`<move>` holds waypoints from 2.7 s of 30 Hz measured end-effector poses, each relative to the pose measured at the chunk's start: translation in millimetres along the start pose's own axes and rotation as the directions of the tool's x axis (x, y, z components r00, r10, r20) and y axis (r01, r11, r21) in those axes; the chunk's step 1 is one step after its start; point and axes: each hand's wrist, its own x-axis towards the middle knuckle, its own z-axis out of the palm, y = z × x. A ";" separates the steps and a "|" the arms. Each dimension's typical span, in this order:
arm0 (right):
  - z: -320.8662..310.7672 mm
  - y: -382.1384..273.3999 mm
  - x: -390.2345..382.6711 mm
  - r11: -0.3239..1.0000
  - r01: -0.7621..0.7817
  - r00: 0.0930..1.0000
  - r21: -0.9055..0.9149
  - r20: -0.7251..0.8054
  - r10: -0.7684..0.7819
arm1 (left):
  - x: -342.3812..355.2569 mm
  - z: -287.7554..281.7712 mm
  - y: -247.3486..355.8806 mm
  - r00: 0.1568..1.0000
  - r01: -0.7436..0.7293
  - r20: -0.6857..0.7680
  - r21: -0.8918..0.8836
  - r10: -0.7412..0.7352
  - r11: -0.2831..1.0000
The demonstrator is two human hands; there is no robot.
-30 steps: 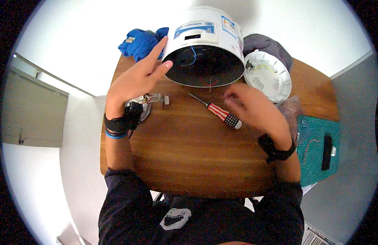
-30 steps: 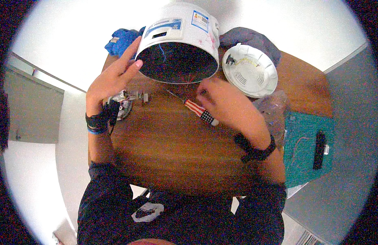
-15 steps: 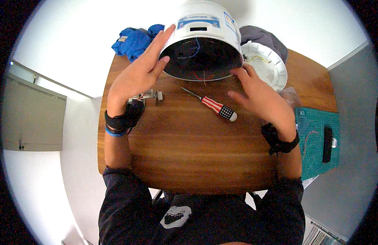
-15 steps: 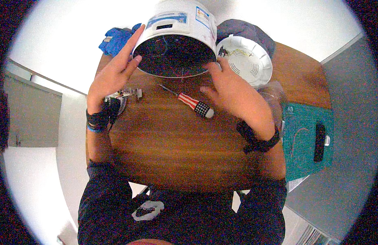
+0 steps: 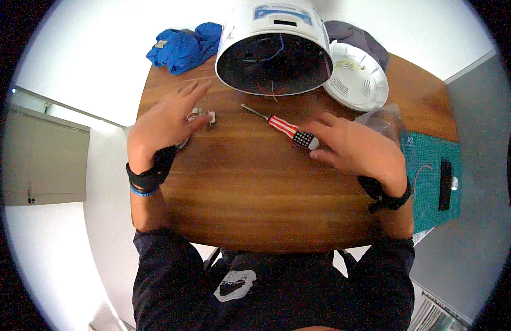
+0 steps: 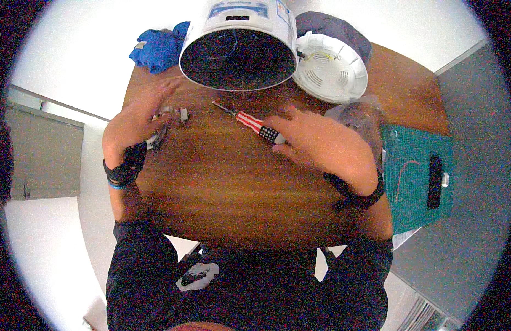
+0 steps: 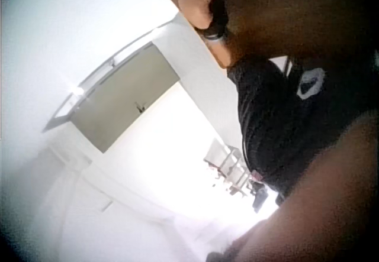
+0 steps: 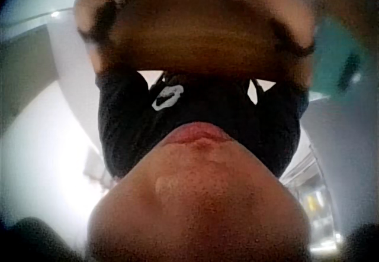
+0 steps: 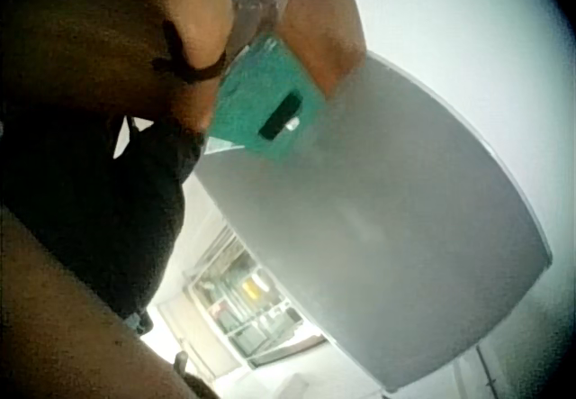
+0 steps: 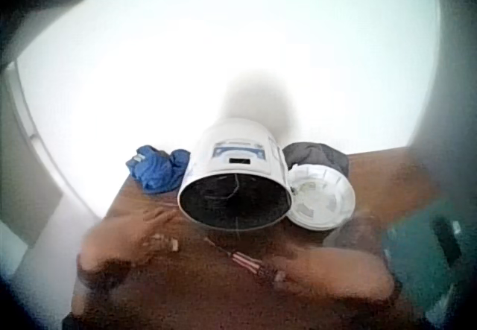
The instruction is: The person uses a screwdriver to loosen screws on the internal wiring of a white cylindrical appliance. They then disconnect wires and remove a component from the unit, placing it on the table.
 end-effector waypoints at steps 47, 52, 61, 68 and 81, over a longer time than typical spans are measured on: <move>-87.8 201.4 102.3 0.837 -0.532 0.793 -0.131 -0.422 0.439 | 56.0 54.5 106.0 0.922 -0.330 0.099 -0.305 0.375 0.893; -96.3 172.5 130.6 0.754 -0.554 0.674 0.353 -0.341 0.655 | 49.8 70.4 94.8 0.922 -0.356 0.045 -0.286 0.384 0.890; -102.9 275.3 122.0 0.740 -0.628 0.645 0.241 -0.370 0.668 | 55.2 66.5 107.4 0.916 -0.389 -0.006 -0.254 0.401 0.886; -114.0 231.4 69.4 0.773 -0.034 0.474 0.634 -0.671 0.571 | 53.7 55.6 111.6 0.930 -0.342 0.039 -0.276 0.366 0.898; -78.4 5.3 -25.8 0.545 0.375 0.441 0.750 -0.661 0.607 | 52.0 65.4 101.3 0.932 -0.355 -0.022 -0.251 0.362 0.900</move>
